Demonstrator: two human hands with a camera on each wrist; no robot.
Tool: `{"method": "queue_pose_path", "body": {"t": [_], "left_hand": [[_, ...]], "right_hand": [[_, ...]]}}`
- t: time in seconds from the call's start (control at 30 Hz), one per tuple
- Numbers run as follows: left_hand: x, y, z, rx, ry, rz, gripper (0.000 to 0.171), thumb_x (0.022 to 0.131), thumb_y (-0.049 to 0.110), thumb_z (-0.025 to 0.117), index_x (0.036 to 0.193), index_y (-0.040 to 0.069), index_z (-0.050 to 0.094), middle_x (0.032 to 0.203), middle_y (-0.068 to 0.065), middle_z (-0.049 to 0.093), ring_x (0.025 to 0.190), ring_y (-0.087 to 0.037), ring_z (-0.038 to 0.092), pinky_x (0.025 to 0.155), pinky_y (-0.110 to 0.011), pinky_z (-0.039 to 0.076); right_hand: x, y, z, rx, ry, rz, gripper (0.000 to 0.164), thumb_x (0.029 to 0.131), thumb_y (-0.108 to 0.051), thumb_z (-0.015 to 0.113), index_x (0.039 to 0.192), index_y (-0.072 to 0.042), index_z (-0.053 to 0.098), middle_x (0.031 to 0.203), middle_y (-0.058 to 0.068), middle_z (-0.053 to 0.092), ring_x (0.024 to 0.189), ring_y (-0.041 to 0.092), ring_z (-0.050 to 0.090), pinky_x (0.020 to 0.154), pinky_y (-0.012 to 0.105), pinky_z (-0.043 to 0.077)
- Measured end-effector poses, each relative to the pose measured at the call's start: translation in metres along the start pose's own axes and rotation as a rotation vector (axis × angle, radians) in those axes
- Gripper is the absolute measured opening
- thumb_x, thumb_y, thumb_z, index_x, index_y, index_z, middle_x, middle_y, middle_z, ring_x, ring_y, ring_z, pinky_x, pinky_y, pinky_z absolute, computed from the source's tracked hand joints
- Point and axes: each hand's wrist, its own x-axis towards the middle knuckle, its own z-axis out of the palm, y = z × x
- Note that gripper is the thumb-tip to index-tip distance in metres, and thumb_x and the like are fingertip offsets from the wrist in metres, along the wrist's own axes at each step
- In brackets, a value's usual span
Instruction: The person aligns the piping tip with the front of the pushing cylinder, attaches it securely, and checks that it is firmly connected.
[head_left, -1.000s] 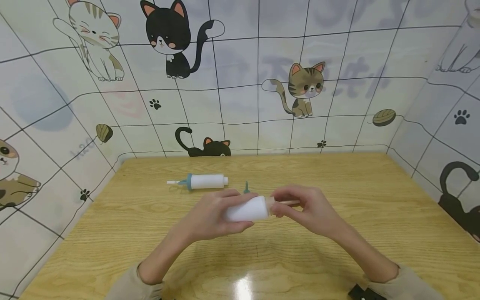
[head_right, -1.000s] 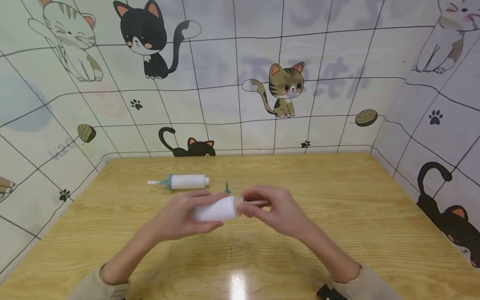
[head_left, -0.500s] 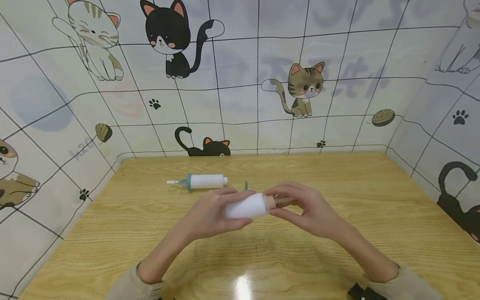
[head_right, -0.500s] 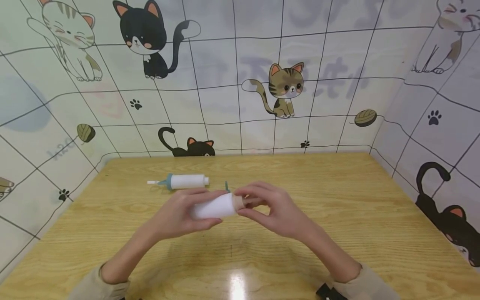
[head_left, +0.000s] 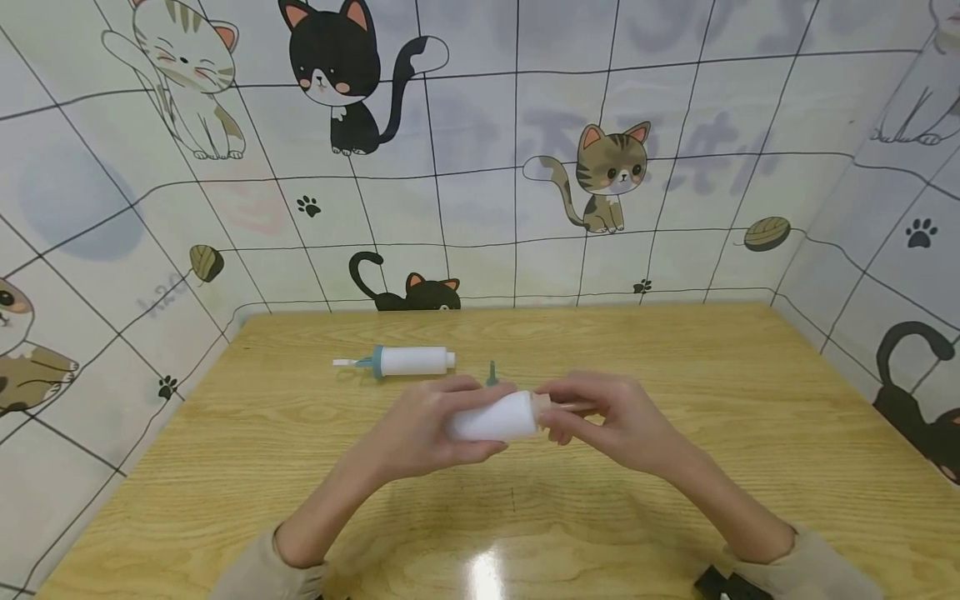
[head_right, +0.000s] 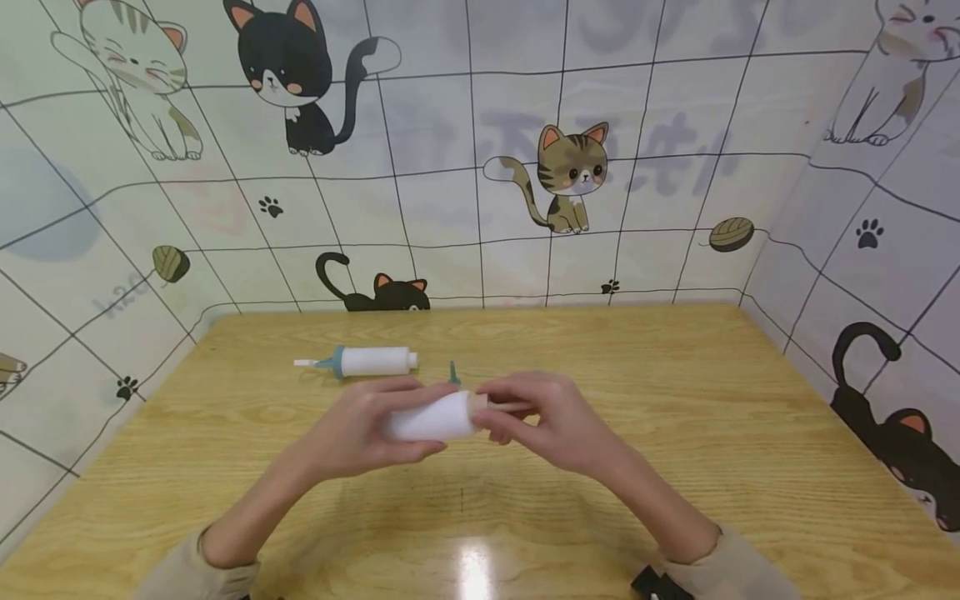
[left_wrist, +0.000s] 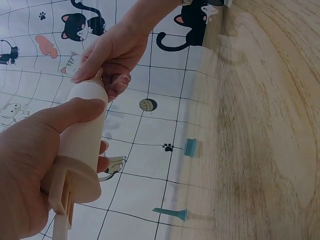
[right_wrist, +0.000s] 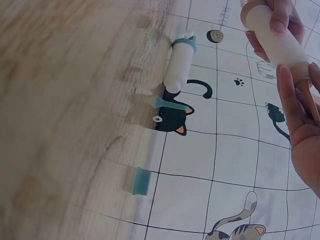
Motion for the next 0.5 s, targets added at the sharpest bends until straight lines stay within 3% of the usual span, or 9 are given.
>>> {"method": "queue_pose_path", "body": {"t": [0.2,0.33,0.43,0.5], "left_hand": [[0.0013,0.0003,0.0014,-0.021,0.002,0.011,0.055,0.080,0.025,0.087,0.131,0.013,0.069,0.102,-0.003,0.071,0.083,-0.011,0.065,0.068,-0.019,0.054],[0.0017,0.0003,0.0024,-0.028,0.011,0.022,0.055,0.079,0.026,0.088,0.130,0.014,0.069,0.101,-0.002,0.070,0.082,-0.010,0.064,0.067,-0.018,0.053],[0.0020,0.0006,0.0028,-0.025,0.021,0.030,0.055,0.079,0.025,0.088,0.130,0.013,0.069,0.099,-0.003,0.070,0.081,-0.011,0.064,0.066,-0.019,0.054],[0.0026,0.0007,0.0030,-0.017,0.027,0.032,0.055,0.079,0.024,0.088,0.130,0.013,0.069,0.098,-0.003,0.070,0.080,-0.011,0.064,0.066,-0.019,0.054]], "right_hand": [[-0.0009,-0.0013,-0.0005,-0.007,0.008,0.074,0.019,0.094,0.005,0.066,0.111,-0.003,0.071,0.084,0.001,0.069,0.055,0.014,0.064,0.054,0.031,0.058],[-0.0014,-0.0017,-0.0009,-0.033,0.009,0.113,0.015,0.095,0.002,0.066,0.107,-0.004,0.072,0.082,-0.001,0.068,0.056,0.015,0.063,0.052,0.031,0.057],[-0.0013,-0.0019,-0.0031,-0.077,-0.007,0.129,0.022,0.095,0.000,0.067,0.117,-0.003,0.069,0.094,0.003,0.070,0.066,0.014,0.068,0.059,0.032,0.059],[-0.0011,-0.0022,-0.0061,-0.113,-0.032,0.129,0.036,0.093,-0.001,0.070,0.128,-0.003,0.063,0.111,0.006,0.069,0.077,0.014,0.070,0.068,0.033,0.060]]}}
